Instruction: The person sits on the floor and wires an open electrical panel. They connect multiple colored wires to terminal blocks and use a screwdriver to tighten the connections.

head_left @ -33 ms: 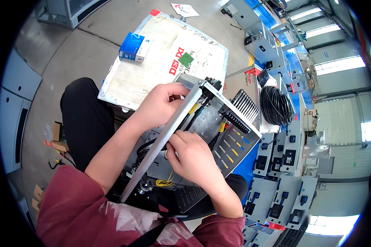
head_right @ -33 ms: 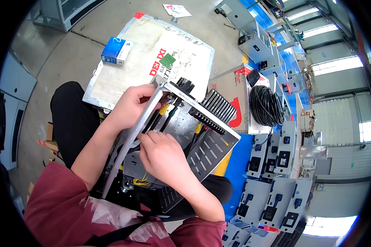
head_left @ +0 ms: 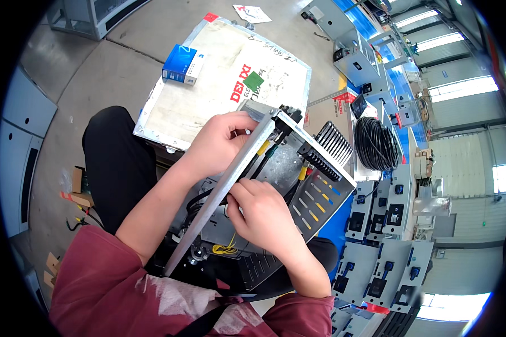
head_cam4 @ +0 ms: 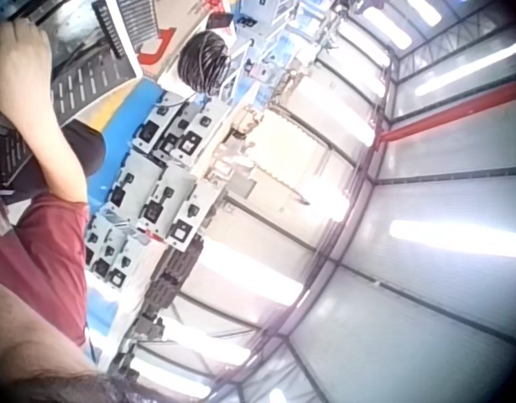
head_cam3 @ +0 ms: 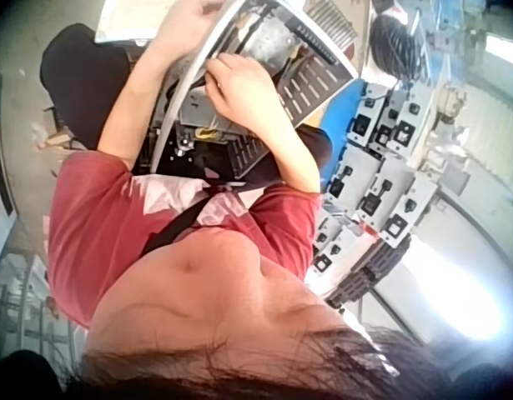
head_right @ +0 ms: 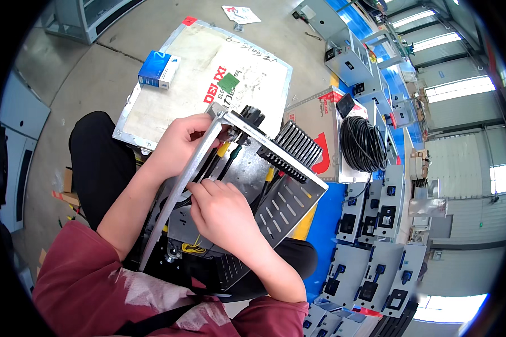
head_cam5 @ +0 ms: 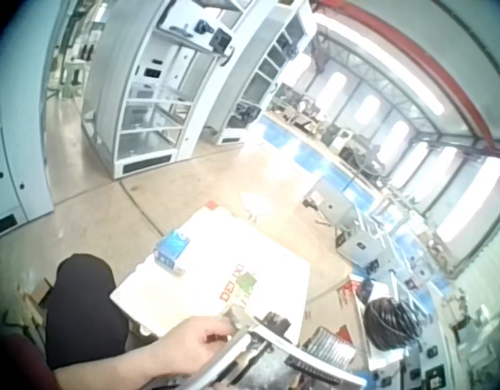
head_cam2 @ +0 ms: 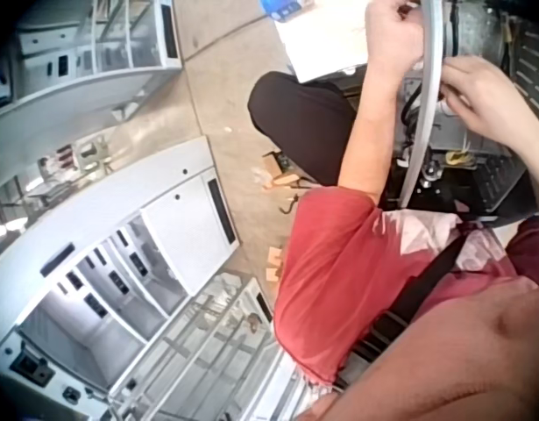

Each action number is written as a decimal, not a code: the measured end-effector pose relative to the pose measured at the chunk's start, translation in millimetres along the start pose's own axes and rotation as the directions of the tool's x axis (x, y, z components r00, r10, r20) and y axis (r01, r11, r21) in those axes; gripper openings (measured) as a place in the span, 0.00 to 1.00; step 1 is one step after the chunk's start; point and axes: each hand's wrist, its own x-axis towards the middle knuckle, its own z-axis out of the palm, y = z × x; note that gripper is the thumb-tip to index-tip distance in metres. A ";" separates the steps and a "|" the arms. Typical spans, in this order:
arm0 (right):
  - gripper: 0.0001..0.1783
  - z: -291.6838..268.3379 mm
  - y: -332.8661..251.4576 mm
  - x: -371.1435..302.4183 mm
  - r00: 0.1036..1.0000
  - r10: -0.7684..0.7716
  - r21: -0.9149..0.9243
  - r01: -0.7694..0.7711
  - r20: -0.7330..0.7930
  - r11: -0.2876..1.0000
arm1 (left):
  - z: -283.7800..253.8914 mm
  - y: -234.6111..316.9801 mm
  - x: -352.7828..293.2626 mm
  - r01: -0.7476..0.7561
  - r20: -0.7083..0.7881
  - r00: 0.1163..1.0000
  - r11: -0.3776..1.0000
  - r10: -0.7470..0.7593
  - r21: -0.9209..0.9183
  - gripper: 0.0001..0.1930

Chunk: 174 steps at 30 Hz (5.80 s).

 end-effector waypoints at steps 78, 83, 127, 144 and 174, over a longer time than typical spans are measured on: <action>0.16 10.6 1.8 -5.6 0.988 0.001 -0.005 -0.002 -0.156 1.000 | -4.0 -5.9 -2.5 -0.114 0.093 0.991 0.959 0.093 0.259 0.10; 0.15 13.0 2.3 -11.8 0.992 0.025 0.001 -0.025 -0.123 1.000 | -8.9 0.0 0.9 -0.187 0.139 0.979 0.919 0.146 0.348 0.11; 0.15 -39.2 -12.8 6.5 0.895 -0.011 -0.098 -0.037 -0.445 0.995 | 3.4 -3.1 -17.4 0.274 0.171 0.961 0.853 -0.219 -0.444 0.16; 0.20 12.8 -3.7 -0.5 0.998 -0.063 -0.109 0.063 0.000 0.992 | -4.0 -0.9 -9.2 0.055 0.168 0.984 0.998 -0.053 -0.004 0.19; 0.22 11.9 8.2 -6.8 0.935 -0.210 -0.395 0.085 -0.285 0.915 | 10.3 19.6 -18.8 0.457 0.065 0.878 0.791 -0.474 -0.406 0.09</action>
